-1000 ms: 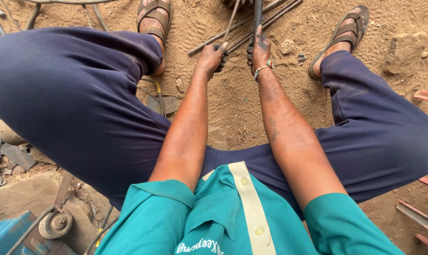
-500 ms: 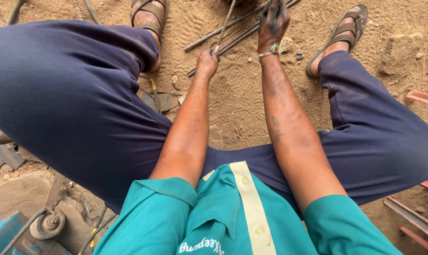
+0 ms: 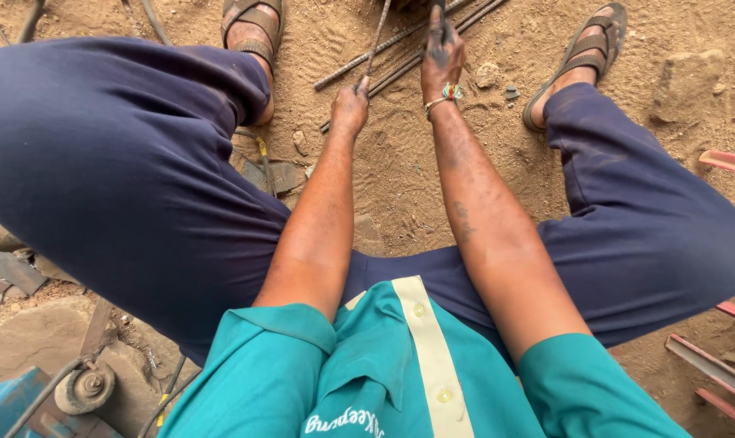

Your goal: The person sits on the ground and uses a hammer to strike a metal rod held against a gear-like metal object. The person repeatedly hits the rod with the hammer, occasionally adjusting the rod's position.

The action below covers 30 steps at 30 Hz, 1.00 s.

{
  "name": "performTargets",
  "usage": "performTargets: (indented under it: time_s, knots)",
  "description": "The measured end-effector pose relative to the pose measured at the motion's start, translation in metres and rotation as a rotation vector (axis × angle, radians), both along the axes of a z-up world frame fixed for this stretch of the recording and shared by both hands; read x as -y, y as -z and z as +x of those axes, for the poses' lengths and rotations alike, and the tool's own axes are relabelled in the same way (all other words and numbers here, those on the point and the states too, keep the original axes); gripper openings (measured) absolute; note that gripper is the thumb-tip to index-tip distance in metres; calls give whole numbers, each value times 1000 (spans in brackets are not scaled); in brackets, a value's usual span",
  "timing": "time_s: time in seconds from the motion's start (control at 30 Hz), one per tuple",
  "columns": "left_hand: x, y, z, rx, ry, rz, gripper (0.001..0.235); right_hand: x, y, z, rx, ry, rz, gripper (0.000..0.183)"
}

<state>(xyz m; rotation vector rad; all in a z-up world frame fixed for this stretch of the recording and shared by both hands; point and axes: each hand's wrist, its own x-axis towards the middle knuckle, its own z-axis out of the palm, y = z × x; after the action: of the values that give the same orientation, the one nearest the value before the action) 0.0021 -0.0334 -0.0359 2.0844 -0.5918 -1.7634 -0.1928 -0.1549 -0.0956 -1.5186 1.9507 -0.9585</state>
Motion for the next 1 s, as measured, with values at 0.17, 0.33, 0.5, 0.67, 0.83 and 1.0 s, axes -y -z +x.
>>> performTargets:
  time_s: [0.17, 0.33, 0.5, 0.67, 0.83, 1.0]
  knots:
    - [-6, -19, 3, 25, 7, -1, 40, -28, -15, -11, 56, 73, 282, 74]
    - [-13, -30, 10, 40, -13, -1, 41, -43, -17, -15, 84, 121, 432, 69]
    - [-14, -39, 5, 34, 42, 32, 39, -39, -20, -14, 207, 129, 505, 68]
    - [-15, -39, 2, -20, -20, -9, 34, -40, -16, -11, 104, 177, 398, 69]
    - [-13, -37, 0, -194, -31, 17, 31, -25, -25, -11, 238, 110, 263, 70]
    - [-10, -29, -4, -245, -37, 22, 34, 10, -54, -1, 212, 75, -8, 78]
